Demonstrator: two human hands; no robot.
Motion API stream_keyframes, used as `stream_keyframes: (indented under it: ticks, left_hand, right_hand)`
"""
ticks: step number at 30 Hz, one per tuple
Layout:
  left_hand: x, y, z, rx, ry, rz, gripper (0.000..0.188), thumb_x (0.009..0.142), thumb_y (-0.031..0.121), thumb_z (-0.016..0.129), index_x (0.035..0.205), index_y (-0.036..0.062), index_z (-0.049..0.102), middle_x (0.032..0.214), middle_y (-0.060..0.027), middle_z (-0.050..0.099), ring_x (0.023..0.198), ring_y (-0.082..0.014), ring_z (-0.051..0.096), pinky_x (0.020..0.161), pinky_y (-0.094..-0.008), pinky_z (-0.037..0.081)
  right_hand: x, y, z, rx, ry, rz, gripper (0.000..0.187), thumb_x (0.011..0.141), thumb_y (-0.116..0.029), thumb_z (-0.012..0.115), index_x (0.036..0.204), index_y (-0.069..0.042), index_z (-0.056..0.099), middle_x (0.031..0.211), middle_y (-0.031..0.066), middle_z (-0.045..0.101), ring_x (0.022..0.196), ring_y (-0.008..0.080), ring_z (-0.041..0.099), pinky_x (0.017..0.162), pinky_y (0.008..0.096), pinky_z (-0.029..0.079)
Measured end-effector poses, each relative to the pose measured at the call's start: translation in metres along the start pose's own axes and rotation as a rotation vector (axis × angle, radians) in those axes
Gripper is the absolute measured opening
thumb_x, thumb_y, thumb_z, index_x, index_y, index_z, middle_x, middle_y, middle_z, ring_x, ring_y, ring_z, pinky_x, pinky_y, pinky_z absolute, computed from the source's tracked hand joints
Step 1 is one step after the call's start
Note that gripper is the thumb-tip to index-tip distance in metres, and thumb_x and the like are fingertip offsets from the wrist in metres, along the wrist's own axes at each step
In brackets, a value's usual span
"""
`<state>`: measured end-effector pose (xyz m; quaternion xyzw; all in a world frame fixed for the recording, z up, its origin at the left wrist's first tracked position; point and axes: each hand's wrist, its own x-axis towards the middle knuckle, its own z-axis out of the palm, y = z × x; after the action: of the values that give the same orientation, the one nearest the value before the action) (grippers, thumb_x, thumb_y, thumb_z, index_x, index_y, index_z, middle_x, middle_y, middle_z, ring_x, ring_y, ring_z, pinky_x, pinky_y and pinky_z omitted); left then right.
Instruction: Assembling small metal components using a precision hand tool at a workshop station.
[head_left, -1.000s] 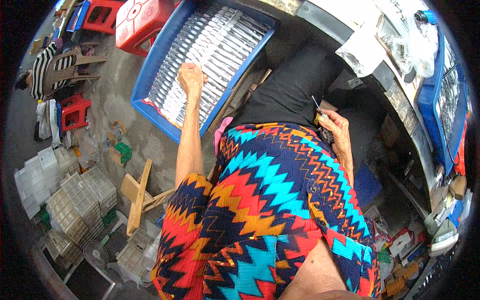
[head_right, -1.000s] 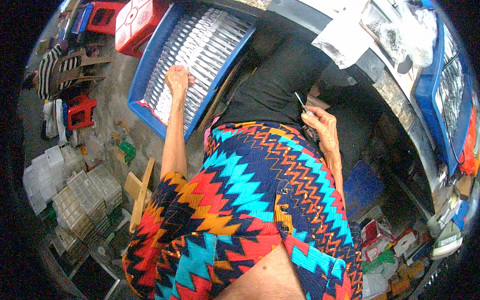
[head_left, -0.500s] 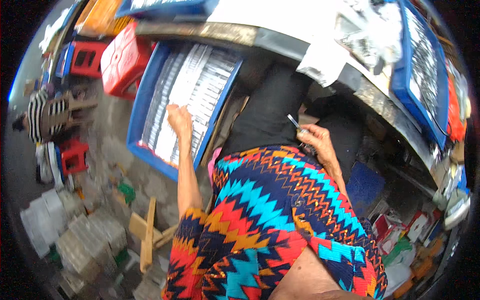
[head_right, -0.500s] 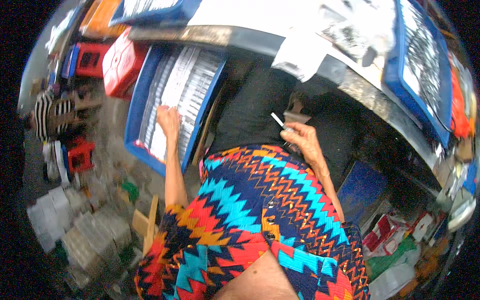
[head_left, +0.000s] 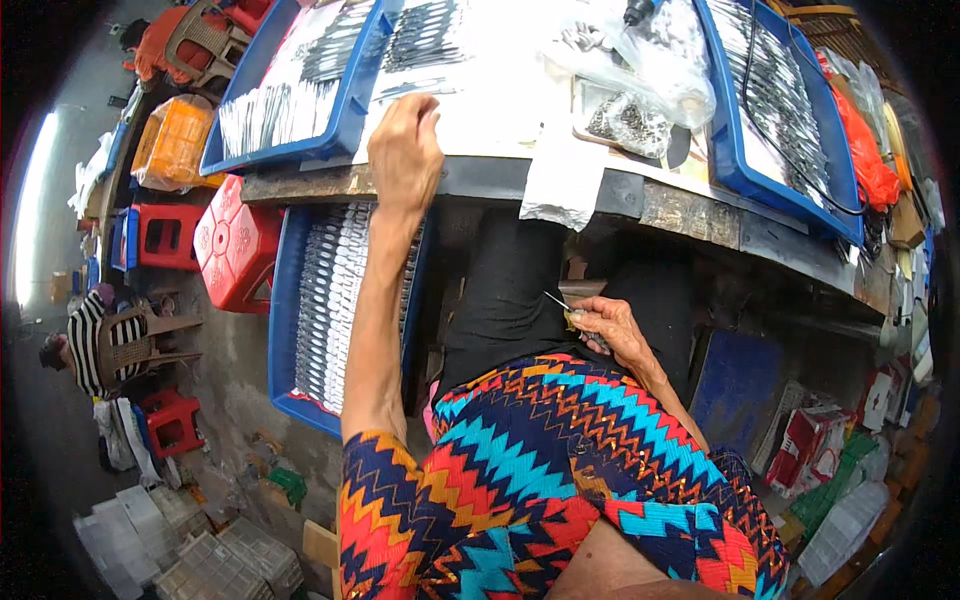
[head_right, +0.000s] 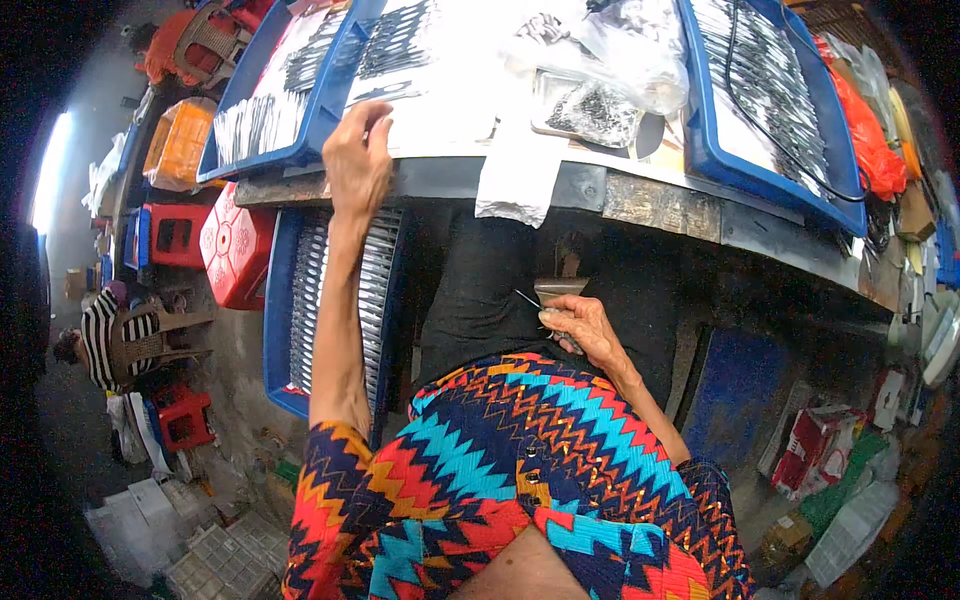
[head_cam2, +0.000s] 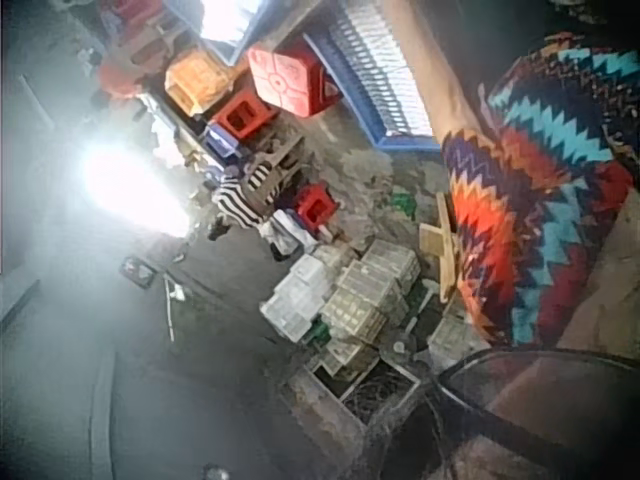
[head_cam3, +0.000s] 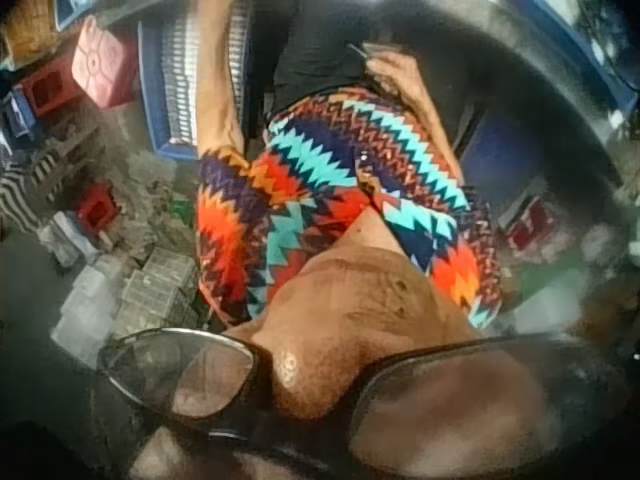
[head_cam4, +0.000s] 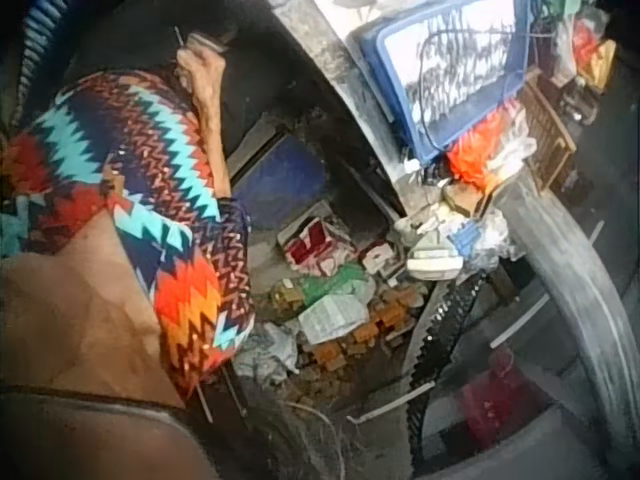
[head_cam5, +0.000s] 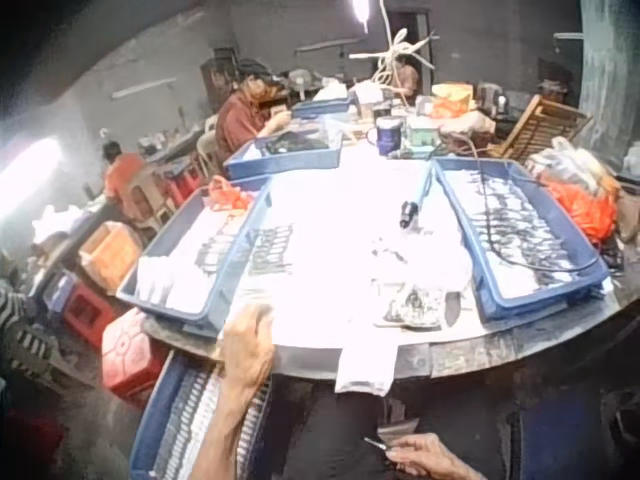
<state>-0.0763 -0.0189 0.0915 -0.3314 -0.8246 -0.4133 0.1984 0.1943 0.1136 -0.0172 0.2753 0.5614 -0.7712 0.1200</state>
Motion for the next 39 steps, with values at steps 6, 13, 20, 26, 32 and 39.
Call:
stream_keyframes:
  ticks: [6,13,20,26,32,39]
  left_hand:
    - [0.038,-0.041,0.048,0.255,-0.101,0.253,0.012,0.069,0.000,0.057,0.080,0.0033,0.058,0.080,-0.0119,0.055,0.080,-0.0284,0.054,0.070,-0.0364,0.042]
    - [0.034,-0.046,0.057,0.436,-0.076,0.249,0.012,0.067,0.002,0.059,0.077,0.0072,0.057,0.079,-0.0083,0.056,0.080,-0.0270,0.054,0.068,-0.0383,0.040]
    - [0.039,-0.052,0.057,0.416,-0.108,0.303,0.015,0.068,0.001,0.058,0.081,0.0088,0.055,0.079,-0.0077,0.055,0.079,-0.0269,0.052,0.069,-0.0377,0.036]
    - [0.035,-0.062,0.040,0.461,-0.033,0.386,0.018,0.067,-0.003,0.055,0.080,0.0070,0.049,0.073,-0.0085,0.052,0.076,-0.0251,0.050,0.072,-0.0368,0.034]
    - [0.033,-0.044,0.043,0.200,0.012,0.347,0.033,0.068,-0.015,0.046,0.095,0.0033,0.049,0.078,-0.0168,0.055,0.075,-0.0307,0.057,0.066,-0.0343,0.045]
    - [-0.015,0.050,0.010,-0.180,-0.026,0.122,0.011,0.087,0.007,0.047,0.096,0.0016,0.050,0.077,-0.0067,0.055,0.063,-0.0101,0.051,0.055,-0.0230,0.044]
  right_hand:
    - [-0.003,0.005,0.002,-0.143,0.039,-0.029,0.026,0.078,-0.022,0.060,0.087,0.003,0.060,0.060,0.0008,0.050,0.048,0.0049,0.043,0.041,0.0201,0.032]
    - [-0.008,0.003,0.000,-0.450,0.079,-0.066,0.028,0.077,-0.022,0.060,0.086,0.004,0.061,0.065,0.0096,0.057,0.058,0.0144,0.052,0.053,0.0298,0.041]
    - [-0.004,0.008,-0.002,-0.499,0.090,-0.154,0.030,0.077,-0.023,0.061,0.087,0.005,0.061,0.070,0.0173,0.060,0.062,0.0190,0.056,0.058,0.0335,0.044]
    - [-0.003,0.018,-0.003,-0.521,0.079,-0.210,0.030,0.077,-0.023,0.061,0.085,0.005,0.061,0.065,0.0149,0.058,0.058,0.0174,0.053,0.052,0.0330,0.042]
    - [-0.006,0.021,-0.005,-0.473,0.118,-0.185,0.030,0.077,-0.024,0.060,0.085,0.005,0.061,0.060,0.0130,0.055,0.057,0.0149,0.051,0.051,0.0321,0.040]
    - [0.001,0.021,-0.006,-0.518,0.118,-0.302,0.032,0.077,-0.026,0.060,0.082,0.006,0.059,0.064,0.0154,0.055,0.060,0.0179,0.053,0.054,0.0345,0.041]
